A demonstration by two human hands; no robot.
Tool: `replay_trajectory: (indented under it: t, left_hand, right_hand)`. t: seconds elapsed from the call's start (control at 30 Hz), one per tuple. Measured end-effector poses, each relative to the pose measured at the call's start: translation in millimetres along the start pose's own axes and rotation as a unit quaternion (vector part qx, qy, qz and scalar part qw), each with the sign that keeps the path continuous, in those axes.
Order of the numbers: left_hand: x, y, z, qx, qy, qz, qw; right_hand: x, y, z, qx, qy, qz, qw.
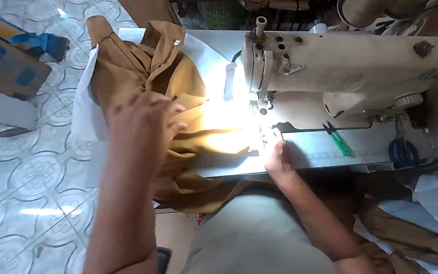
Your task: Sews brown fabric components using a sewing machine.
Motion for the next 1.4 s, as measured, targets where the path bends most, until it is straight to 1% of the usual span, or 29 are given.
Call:
replay_trajectory:
  t: [0.03,0.07,0.13,0.2,0.27,0.3,0.37,0.43,0.47,0.53,0.6,0.67,0.73,0.8,0.87,0.93,1.03,1.1,1.17,1.27,1.33,1.4]
  left_hand:
    - [-24,-2,4,-0.024,-0.035,0.035,0.998]
    - [-46,-3,17,-0.039,-0.082,0.073,0.993]
    - [-79,1,60,-0.036,-0.153,0.143,0.977]
    - [-87,5,106,-0.025,-0.161,0.171,0.972]
    - [-83,6,133,-0.032,-0.162,0.177,0.97]
    - [-82,5,137,-0.037,-0.165,0.177,0.97]
    - [-81,4,140,-0.016,-0.161,0.168,0.972]
    - [-86,8,141,0.003,-0.148,0.165,0.975]
    - [-89,11,141,-0.003,-0.136,0.17,0.976]
    - [-95,19,142,-0.022,-0.114,0.172,0.978]
    - [-101,28,143,-0.028,-0.09,0.153,0.984]
    - [-105,35,142,-0.05,-0.079,0.138,0.986]
    - [-105,38,140,-0.048,-0.063,0.138,0.987]
    - [-102,37,135,-0.034,-0.035,0.145,0.988]
    - [-100,33,131,-0.05,-0.006,0.167,0.985]
    - [-98,29,130,-0.061,0.007,0.195,0.979]
    - [-97,27,130,-0.081,-0.001,0.224,0.971]
    - [-98,27,131,-0.073,-0.005,0.224,0.972]
    - [-99,28,132,-0.056,-0.012,0.22,0.974]
    - [-93,22,133,-0.078,-0.034,0.23,0.969]
    - [-85,16,139,-0.108,-0.059,0.233,0.965]
    - [-83,13,141,-0.118,-0.065,0.232,0.963]
  right_hand:
    - [4,-1,-1,-0.009,-0.004,-0.003,1.0]
    - [7,-1,0,-0.009,-0.006,-0.002,1.0]
    - [7,-2,5,0.002,-0.012,-0.008,1.0]
    - [5,-4,11,0.007,-0.058,-0.024,0.998]
    - [4,-6,11,0.015,-0.074,-0.017,0.997]
    - [6,-5,8,0.013,-0.074,-0.016,0.997]
    - [9,-2,1,0.005,-0.044,-0.027,0.999]
    - [5,4,-5,0.003,0.041,-0.004,0.999]
    - [1,7,-7,0.014,0.096,0.02,0.995]
    - [-7,12,-9,0.052,0.21,0.096,0.972]
    - [-16,16,-8,0.091,0.299,0.176,0.934]
    - [-19,16,-7,0.097,0.362,0.222,0.9]
    - [-20,16,-7,0.095,0.393,0.241,0.882]
    - [-21,16,-7,0.101,0.381,0.25,0.885]
    - [-21,15,-6,0.112,0.356,0.255,0.892]
    - [-21,14,-5,0.118,0.337,0.251,0.9]
    - [-21,14,-6,0.114,0.346,0.255,0.896]
    - [-22,13,-4,0.109,0.354,0.252,0.894]
    - [-21,12,-1,0.098,0.355,0.232,0.9]
    - [-13,8,-1,0.089,0.306,0.177,0.931]
    - [-12,7,3,0.054,0.268,0.111,0.956]
    - [-11,6,6,0.023,0.234,0.047,0.971]
Point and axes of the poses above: each hand's wrist, its own y-axis towards the middle knuckle, its own z-axis out of the palm, x = y × z, the point moved 5 cm from there along y, towards the middle knuckle, and after that the axes turned 1 degree about y, right-handed, at the moved point
